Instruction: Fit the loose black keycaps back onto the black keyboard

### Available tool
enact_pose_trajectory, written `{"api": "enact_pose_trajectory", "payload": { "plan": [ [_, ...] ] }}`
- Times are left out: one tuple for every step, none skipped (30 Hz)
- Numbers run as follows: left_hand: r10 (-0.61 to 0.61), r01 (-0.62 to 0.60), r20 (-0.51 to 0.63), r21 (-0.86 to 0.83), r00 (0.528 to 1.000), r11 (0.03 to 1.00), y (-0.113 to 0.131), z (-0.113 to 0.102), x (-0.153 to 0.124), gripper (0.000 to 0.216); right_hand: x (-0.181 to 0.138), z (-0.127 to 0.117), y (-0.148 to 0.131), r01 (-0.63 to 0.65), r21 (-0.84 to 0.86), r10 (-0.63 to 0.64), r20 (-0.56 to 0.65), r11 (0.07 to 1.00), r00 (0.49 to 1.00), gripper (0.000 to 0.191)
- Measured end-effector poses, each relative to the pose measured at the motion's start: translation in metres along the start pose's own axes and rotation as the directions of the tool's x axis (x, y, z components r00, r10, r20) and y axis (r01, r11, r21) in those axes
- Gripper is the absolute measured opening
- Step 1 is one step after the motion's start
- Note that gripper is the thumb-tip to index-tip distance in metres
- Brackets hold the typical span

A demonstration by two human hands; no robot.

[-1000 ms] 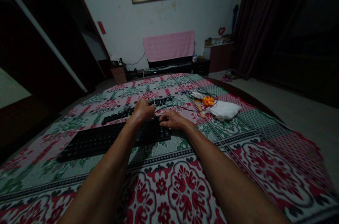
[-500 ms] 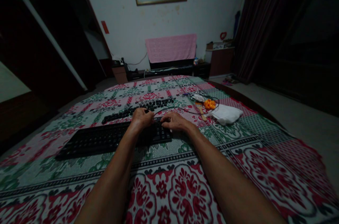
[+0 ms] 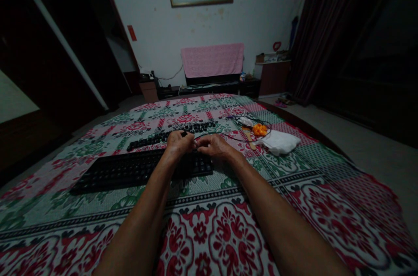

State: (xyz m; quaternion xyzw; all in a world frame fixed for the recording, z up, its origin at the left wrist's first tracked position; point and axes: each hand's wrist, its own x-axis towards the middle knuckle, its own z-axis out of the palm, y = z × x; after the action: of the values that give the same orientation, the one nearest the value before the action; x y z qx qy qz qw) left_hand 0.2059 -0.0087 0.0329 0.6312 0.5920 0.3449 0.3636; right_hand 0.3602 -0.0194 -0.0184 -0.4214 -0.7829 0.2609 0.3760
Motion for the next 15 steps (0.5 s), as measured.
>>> {"api": "enact_pose_trajectory", "payload": {
  "plan": [
    [0.000,0.000,-0.004,-0.030,1.000,1.000,0.000,0.000,0.000,0.020,0.000,-0.001,0.001,-0.009,-0.008,0.009,-0.006,1.000,1.000,0.025],
    [0.003,-0.004,-0.013,-0.054,1.000,0.999,0.000,0.000,0.001,0.020,0.000,-0.001,0.001,-0.018,-0.022,0.018,-0.014,1.000,1.000,0.025],
    [0.009,-0.011,-0.022,-0.071,1.000,0.997,-0.002,0.000,0.002,0.019,-0.001,-0.002,0.002,-0.029,-0.041,0.028,-0.028,0.999,0.999,0.026],
    [0.014,-0.016,-0.033,-0.080,0.999,0.997,-0.004,0.000,0.004,0.020,-0.002,-0.001,0.004,-0.042,-0.061,0.039,-0.051,0.997,0.998,0.025],
    [0.020,-0.024,-0.044,-0.086,0.999,0.996,-0.007,0.001,0.006,0.020,-0.002,0.000,0.005,-0.057,-0.082,0.050,-0.087,0.995,0.995,0.024],
    [0.028,-0.032,-0.052,-0.087,0.998,0.996,-0.010,0.002,0.008,0.020,-0.003,0.002,0.007,-0.072,-0.100,0.058,-0.138,0.992,0.989,0.022],
    [0.037,-0.042,-0.063,-0.084,0.997,0.996,-0.013,0.003,0.010,0.020,-0.004,0.004,0.009,-0.088,-0.113,0.064,-0.199,0.990,0.978,0.021],
    [0.047,-0.053,-0.073,-0.080,0.996,0.995,-0.015,0.004,0.012,0.021,-0.005,0.007,0.012,-0.103,-0.116,0.069,-0.267,0.988,0.961,0.021],
    [0.052,-0.059,-0.080,-0.077,0.995,0.995,-0.018,0.004,0.014,0.021,-0.006,0.010,0.014,-0.120,-0.108,0.078,-0.330,0.987,0.941,0.022],
    [0.055,-0.061,-0.082,-0.075,0.995,0.995,-0.020,0.004,0.015,0.022,-0.007,0.013,0.017,-0.142,-0.086,0.101,-0.370,0.986,0.923,0.024],
    [0.052,-0.057,-0.081,-0.070,0.995,0.996,-0.021,0.004,0.016,0.023,-0.007,0.016,0.020,-0.164,-0.056,0.129,-0.391,0.985,0.911,0.026],
    [0.044,-0.049,-0.081,-0.059,0.996,0.997,-0.022,0.004,0.017,0.023,-0.007,0.018,0.022,-0.182,-0.030,0.155,-0.395,0.983,0.906,0.027],
    [0.033,-0.037,-0.080,-0.042,0.996,0.998,-0.023,0.003,0.017,0.024,-0.007,0.019,0.024,-0.195,-0.009,0.176,-0.388,0.981,0.905,0.028],
    [0.023,-0.024,-0.082,-0.019,0.996,1.000,-0.023,0.003,0.017,0.024,-0.007,0.019,0.025,-0.200,0.004,0.187,-0.374,0.980,0.909,0.028],
    [0.014,-0.014,-0.087,0.004,0.996,1.000,-0.024,0.003,0.017,0.025,-0.007,0.018,0.026,-0.199,0.007,0.189,-0.355,0.980,0.916,0.028]
  ]
}}
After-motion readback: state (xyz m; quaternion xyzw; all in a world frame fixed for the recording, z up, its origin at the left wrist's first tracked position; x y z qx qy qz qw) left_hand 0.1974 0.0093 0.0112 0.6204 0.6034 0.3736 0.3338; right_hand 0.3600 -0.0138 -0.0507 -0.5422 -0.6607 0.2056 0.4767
